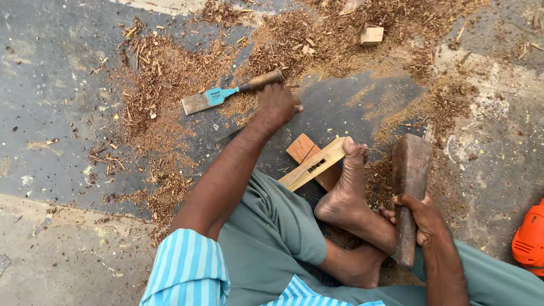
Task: The person sits on the floor and uses a wooden mallet to strike a chisel, carving a groove into a small piece of wood held between their feet. The person repeatedly adjusts the chisel and strikes it to deepen the cut.
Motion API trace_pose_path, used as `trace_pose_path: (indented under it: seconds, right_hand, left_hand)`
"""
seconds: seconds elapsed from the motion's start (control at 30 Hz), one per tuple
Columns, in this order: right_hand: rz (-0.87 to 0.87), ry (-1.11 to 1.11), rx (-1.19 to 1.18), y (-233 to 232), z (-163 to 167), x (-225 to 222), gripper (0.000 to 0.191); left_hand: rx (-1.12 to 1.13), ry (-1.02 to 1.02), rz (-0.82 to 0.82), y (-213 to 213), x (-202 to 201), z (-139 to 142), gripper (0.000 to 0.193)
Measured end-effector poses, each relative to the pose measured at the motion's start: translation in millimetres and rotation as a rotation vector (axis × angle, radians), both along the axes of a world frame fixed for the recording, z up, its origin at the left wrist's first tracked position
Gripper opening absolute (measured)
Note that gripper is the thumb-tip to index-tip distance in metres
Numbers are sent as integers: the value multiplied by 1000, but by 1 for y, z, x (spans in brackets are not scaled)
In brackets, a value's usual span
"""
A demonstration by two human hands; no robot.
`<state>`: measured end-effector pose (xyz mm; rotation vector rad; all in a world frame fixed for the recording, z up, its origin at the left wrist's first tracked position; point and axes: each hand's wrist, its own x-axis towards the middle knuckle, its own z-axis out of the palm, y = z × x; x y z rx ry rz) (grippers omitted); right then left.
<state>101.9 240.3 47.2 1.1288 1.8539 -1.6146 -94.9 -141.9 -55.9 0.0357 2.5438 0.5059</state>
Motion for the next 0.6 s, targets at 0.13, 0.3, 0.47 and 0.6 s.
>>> trace_pose_path:
  seconds: [0.13,0.3,0.47,0.6]
  right_hand:
    - [14,7,-2,6,-7,1,64]
    - [-32,-9,-27,14,-13,3,60]
    - [33,47,-38,10,-11,3,65]
    - [-42,11,-9,-1,-3,-1,70]
  left_hand:
    - [50,384,159,-22,-31,-9,53]
    - [-33,335,201,-41,-32,-26,35]
    - [352,690,179,-36,-34,46,54]
    - [987,854,116,-18,26,146,11]
